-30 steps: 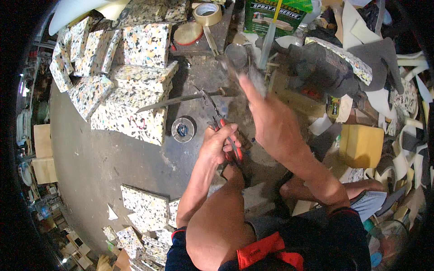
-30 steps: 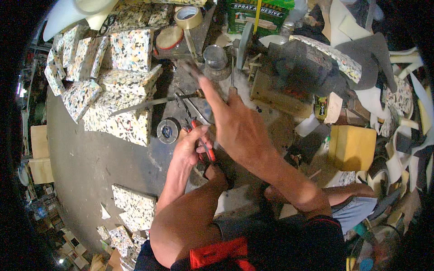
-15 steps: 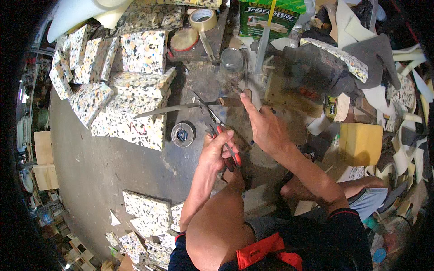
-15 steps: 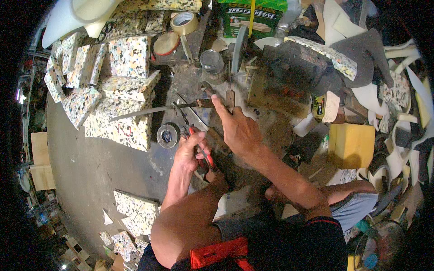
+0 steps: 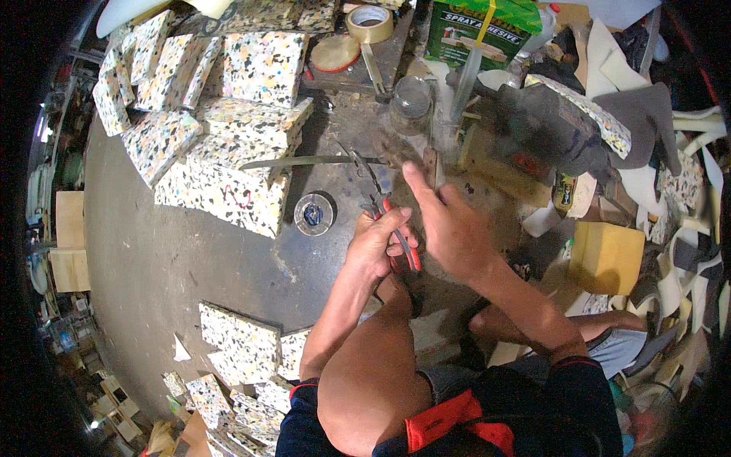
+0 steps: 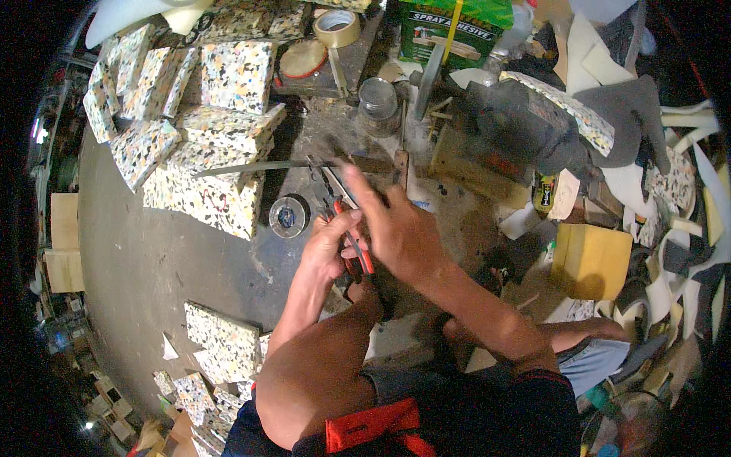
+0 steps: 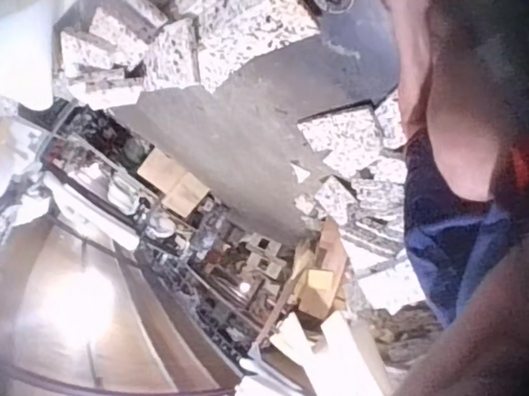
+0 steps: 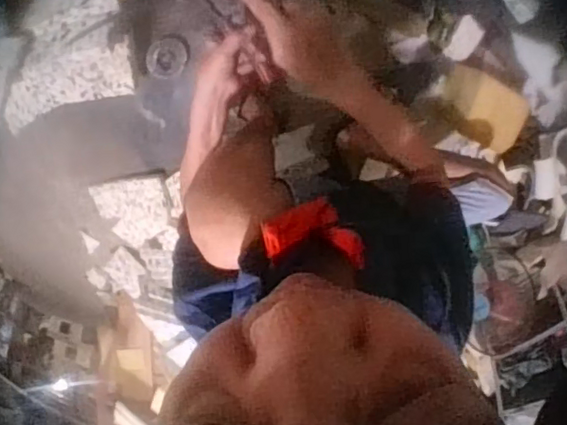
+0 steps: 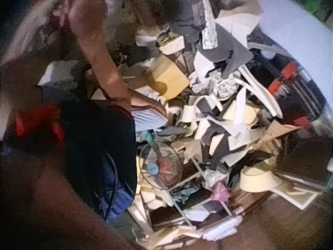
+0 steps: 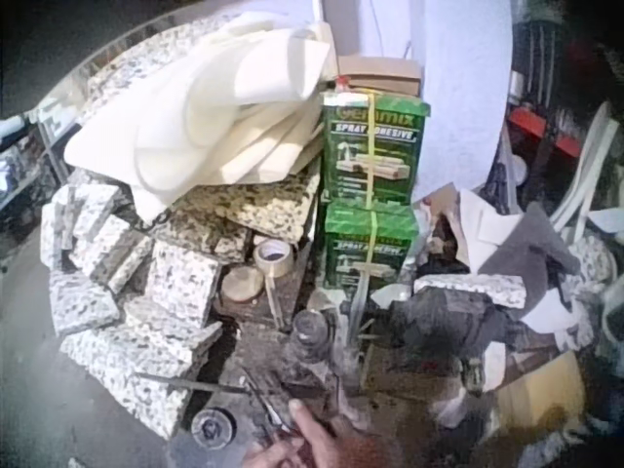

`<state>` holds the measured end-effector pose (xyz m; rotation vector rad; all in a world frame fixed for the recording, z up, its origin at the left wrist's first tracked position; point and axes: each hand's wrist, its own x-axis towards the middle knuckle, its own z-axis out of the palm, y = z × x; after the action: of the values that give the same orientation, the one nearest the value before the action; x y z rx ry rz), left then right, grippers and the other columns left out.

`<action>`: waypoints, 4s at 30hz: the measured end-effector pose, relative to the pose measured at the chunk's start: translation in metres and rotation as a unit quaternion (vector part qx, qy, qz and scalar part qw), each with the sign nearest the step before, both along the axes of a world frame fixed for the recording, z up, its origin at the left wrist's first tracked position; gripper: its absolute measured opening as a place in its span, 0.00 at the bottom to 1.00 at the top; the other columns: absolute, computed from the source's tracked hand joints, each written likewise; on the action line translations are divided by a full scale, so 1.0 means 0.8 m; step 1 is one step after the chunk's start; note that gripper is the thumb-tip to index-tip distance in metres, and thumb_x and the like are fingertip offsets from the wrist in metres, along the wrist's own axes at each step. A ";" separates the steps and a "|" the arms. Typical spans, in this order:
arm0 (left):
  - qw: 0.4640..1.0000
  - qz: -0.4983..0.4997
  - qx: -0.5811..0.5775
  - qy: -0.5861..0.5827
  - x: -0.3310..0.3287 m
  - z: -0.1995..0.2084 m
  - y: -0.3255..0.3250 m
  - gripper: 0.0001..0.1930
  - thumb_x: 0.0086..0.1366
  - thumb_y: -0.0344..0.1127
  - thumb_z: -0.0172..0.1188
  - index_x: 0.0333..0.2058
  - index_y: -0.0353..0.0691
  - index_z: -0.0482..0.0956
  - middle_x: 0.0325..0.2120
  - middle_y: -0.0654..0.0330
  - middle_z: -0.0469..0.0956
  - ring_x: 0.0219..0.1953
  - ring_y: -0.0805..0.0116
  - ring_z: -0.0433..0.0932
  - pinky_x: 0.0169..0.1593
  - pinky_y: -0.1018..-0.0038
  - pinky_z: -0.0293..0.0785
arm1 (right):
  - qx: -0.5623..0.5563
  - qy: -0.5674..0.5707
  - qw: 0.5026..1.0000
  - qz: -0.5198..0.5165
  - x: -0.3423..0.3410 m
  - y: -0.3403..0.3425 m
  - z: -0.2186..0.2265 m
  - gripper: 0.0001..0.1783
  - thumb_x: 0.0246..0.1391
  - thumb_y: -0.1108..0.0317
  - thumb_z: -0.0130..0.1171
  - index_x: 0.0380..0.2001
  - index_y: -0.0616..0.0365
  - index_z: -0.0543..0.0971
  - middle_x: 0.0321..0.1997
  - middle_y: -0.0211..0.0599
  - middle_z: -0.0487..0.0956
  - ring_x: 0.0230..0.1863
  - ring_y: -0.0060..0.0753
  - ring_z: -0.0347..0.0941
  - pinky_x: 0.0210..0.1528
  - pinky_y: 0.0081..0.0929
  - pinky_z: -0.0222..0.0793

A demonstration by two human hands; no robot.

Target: The person sharpens a long metal blade using a grinding wheel and a metal file. They repeatedly position the blade against the grinding wheel, then file the edge by hand, inspecting the blade between passes.

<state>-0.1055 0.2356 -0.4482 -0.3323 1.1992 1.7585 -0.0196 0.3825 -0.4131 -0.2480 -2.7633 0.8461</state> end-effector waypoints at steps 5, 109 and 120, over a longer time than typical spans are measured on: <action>0.999 0.024 -0.027 -0.003 0.002 0.000 -0.011 0.11 0.60 0.32 0.66 0.32 0.42 0.70 0.18 0.63 0.73 0.17 0.68 0.76 0.12 0.81 0.53 | -0.003 -0.173 0.983 -0.059 0.050 0.009 -0.084 0.38 0.57 0.76 0.52 0.71 0.49 0.59 0.38 0.60 0.75 0.36 0.65 0.74 0.39 0.54 0.71; 0.961 0.232 0.063 0.134 -0.032 -0.096 -0.063 0.18 0.75 0.48 0.51 0.53 0.41 0.72 0.38 0.58 0.81 0.34 0.70 0.80 0.39 0.72 0.80 | -0.192 0.039 0.980 -0.044 -0.146 0.004 -0.082 0.09 0.55 0.65 0.61 0.31 0.61 0.79 0.29 0.49 0.81 0.33 0.55 0.79 0.38 0.43 0.73; 0.964 0.206 0.033 0.167 -0.050 -0.080 -0.072 0.14 0.70 0.39 0.59 0.49 0.39 0.74 0.35 0.61 0.80 0.30 0.72 0.79 0.35 0.73 0.78 | 0.045 -0.073 0.972 -0.219 -0.337 0.073 -0.090 0.07 0.48 0.70 0.60 0.29 0.62 0.79 0.31 0.52 0.82 0.33 0.53 0.82 0.34 0.44 0.78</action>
<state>-0.1455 0.1777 -0.5120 -0.2647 1.3733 2.2791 -0.2888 0.4412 -0.4849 -0.8962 -2.7031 0.6049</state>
